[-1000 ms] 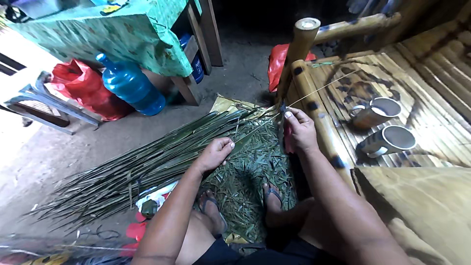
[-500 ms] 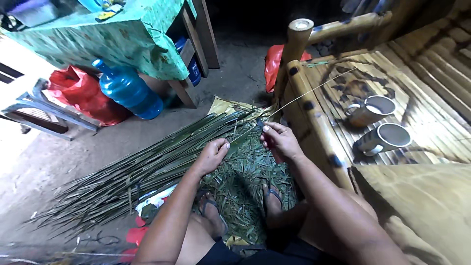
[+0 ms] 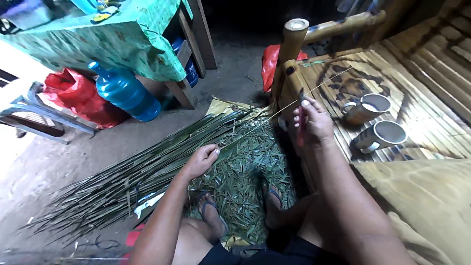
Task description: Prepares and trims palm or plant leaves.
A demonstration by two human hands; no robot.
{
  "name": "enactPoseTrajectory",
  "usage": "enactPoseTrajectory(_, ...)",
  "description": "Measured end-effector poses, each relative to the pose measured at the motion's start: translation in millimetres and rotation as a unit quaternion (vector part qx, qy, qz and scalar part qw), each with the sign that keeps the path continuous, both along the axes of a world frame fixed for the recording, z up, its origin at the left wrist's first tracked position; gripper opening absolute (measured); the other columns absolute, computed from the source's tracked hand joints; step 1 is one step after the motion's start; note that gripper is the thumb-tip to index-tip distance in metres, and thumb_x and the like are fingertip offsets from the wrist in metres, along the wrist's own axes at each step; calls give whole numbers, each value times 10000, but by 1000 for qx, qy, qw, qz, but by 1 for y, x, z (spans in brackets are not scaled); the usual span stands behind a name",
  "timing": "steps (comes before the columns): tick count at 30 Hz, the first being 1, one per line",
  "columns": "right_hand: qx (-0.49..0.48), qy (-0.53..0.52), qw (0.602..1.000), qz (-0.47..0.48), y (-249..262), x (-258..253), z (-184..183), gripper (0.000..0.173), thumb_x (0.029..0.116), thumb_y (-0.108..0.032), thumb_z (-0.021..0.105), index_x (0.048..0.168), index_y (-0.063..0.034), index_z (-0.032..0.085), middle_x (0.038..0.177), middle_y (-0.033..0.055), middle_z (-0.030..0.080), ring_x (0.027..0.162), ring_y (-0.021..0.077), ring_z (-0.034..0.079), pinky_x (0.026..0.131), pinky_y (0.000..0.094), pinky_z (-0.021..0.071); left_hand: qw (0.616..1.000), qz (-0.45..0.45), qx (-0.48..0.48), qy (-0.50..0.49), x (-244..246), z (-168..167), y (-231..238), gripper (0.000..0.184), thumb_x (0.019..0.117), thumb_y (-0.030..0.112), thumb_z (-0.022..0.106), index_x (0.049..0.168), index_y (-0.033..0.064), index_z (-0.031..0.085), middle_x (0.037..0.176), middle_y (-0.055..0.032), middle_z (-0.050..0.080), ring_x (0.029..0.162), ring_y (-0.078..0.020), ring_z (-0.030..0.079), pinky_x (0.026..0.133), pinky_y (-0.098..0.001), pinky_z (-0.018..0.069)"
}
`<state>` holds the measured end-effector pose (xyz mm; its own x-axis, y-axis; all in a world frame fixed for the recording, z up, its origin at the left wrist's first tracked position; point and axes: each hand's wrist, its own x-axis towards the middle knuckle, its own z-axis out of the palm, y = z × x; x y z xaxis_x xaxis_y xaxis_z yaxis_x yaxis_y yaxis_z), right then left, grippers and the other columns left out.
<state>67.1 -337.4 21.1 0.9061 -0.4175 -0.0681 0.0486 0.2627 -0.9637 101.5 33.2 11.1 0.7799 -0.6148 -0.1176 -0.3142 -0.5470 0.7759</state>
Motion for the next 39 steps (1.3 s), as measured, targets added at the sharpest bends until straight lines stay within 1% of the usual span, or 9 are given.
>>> enactPoseTrajectory(2, -2, 3, 1000, -15, -1, -3, 7, 308, 1112, -256, 428, 1389, -163, 526, 858, -43, 644, 623, 47, 602, 563, 208, 533, 998, 1, -14, 57, 1, 1, 2, 287, 1067, 206, 475, 895, 65, 656, 773, 3, 579, 696, -67, 541, 665, -276, 474)
enactPoseTrajectory(5, -41, 6, 997, 61, 21, -9, -3, 351, 1103, -305, 460, 1428, -197, 535, 851, -13, 656, 605, 71, 607, 548, 239, 545, 970, 16, -76, 231, 0, 1, -4, 290, 1079, 201, 410, 874, 137, 604, 650, 79, 498, 526, -3, 438, 493, -166, 385)
enactPoseTrajectory(8, -60, -3, 985, 161, 59, -11, -18, 342, 1078, -214, 516, 1384, -77, 587, 852, 38, 685, 621, 105, 633, 568, 280, 576, 921, -13, -116, 372, 5, -5, -11, 303, 1083, 242, 350, 915, 156, 586, 635, 99, 472, 478, 24, 391, 439, -123, 337)
enactPoseTrajectory(12, -67, -22, 957, 280, 84, -15, -35, 311, 1049, -169, 539, 1296, -16, 650, 804, 50, 694, 624, 111, 633, 584, 272, 565, 878, -52, -152, 451, 8, -12, -18, 316, 1072, 263, 329, 885, 158, 561, 570, 103, 416, 427, 27, 362, 408, -121, 316)
enactPoseTrajectory(14, -70, -36, 952, 297, 82, -14, -38, 299, 1045, -171, 552, 1270, -9, 663, 800, 40, 699, 624, 95, 632, 589, 256, 562, 867, -58, -161, 469, 8, -14, -19, 330, 1078, 272, 312, 886, 164, 559, 565, 106, 409, 423, 31, 358, 405, -118, 311)
enactPoseTrajectory(19, -73, -57, 964, 249, 59, -5, -32, 294, 1052, -170, 546, 1299, -52, 655, 828, 17, 692, 624, 83, 629, 574, 248, 566, 848, -78, -177, 494, 7, -15, -14, 343, 1072, 276, 313, 871, 165, 567, 566, 104, 418, 417, 36, 372, 396, -113, 319)
enactPoseTrajectory(24, -49, -59, 982, 171, 29, 2, -20, 298, 1072, -190, 516, 1330, -82, 620, 873, -9, 694, 639, 73, 636, 578, 245, 575, 856, -76, -140, 492, 3, -15, -7, 319, 1064, 260, 334, 876, 157, 569, 571, 99, 428, 416, 31, 368, 391, -118, 316)
enactPoseTrajectory(32, -40, -94, 985, 141, 12, 4, -13, 281, 1053, -135, 516, 1290, -40, 634, 840, -3, 695, 629, 79, 641, 559, 244, 573, 851, -93, -142, 497, -3, -11, 3, 307, 1048, 247, 341, 856, 177, 570, 584, 103, 437, 422, 31, 367, 389, -119, 308)
enactPoseTrajectory(39, 1, -51, 999, -3, -19, 3, 12, 277, 1093, -171, 450, 1332, -101, 574, 804, -49, 643, 613, 49, 611, 540, 209, 543, 867, -58, -95, 486, -10, -21, 25, 297, 1046, 265, 359, 858, 181, 574, 598, 104, 454, 426, 31, 367, 391, -124, 310)
